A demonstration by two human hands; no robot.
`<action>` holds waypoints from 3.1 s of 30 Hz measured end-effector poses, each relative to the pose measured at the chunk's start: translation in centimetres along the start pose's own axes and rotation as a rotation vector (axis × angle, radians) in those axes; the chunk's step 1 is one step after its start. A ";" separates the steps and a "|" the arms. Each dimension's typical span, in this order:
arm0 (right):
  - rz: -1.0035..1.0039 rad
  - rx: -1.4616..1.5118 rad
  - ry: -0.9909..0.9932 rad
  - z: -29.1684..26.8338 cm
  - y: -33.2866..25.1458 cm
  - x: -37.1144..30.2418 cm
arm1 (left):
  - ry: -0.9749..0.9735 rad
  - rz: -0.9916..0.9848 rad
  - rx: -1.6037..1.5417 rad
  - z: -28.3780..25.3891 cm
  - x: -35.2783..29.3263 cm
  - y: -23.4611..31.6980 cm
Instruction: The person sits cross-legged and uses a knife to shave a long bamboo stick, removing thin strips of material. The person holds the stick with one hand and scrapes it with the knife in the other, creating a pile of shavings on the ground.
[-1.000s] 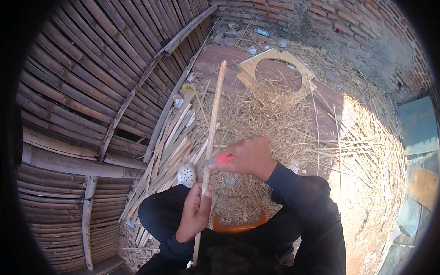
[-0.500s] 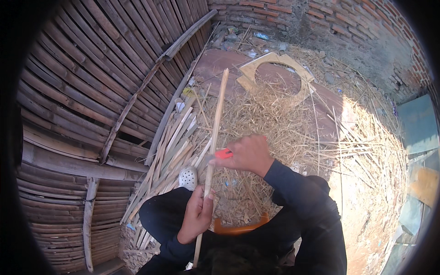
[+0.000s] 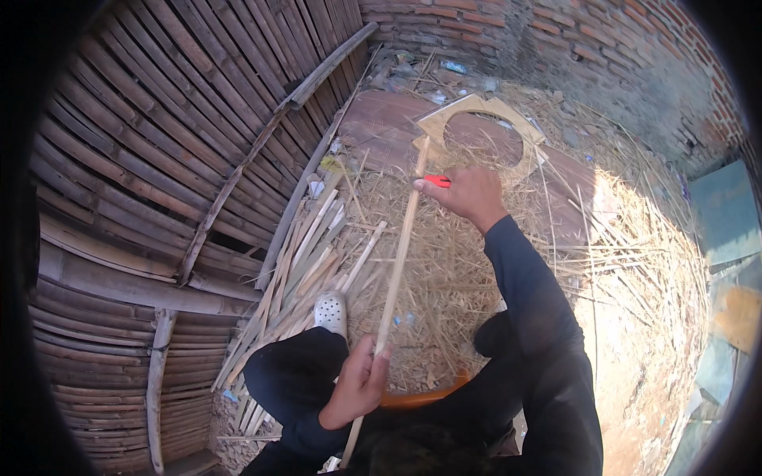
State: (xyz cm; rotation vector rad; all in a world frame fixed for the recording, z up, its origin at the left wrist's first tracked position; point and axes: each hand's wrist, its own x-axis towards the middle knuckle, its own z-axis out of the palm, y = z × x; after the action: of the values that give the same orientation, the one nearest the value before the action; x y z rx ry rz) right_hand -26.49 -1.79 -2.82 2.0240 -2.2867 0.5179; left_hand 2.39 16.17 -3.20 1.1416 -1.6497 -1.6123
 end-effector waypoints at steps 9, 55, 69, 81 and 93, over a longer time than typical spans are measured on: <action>0.564 0.065 0.097 -0.1 11.1 3.5 | -0.208 0.103 0.142 1.4 -2.6 0.4; -0.509 0.178 0.025 0.1 -8.2 -10.7 | 0.108 -0.087 -0.307 -1.3 1.0 0.4; -0.447 0.329 -0.232 -2.3 -9.5 -12.0 | 0.084 -0.144 -0.479 -2.3 0.8 1.4; -0.488 0.231 -0.072 -0.3 -8.7 -10.9 | 0.159 -0.135 -0.302 -1.7 1.0 0.6; -0.550 0.204 0.081 -0.1 -8.1 -9.8 | 0.126 -0.120 -0.293 -1.8 1.0 1.0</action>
State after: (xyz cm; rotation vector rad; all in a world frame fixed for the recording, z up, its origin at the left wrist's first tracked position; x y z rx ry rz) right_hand -17.23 6.91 -3.43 2.5291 -1.5766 0.7834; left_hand 3.28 14.37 -2.21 1.1790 -1.2374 -1.7496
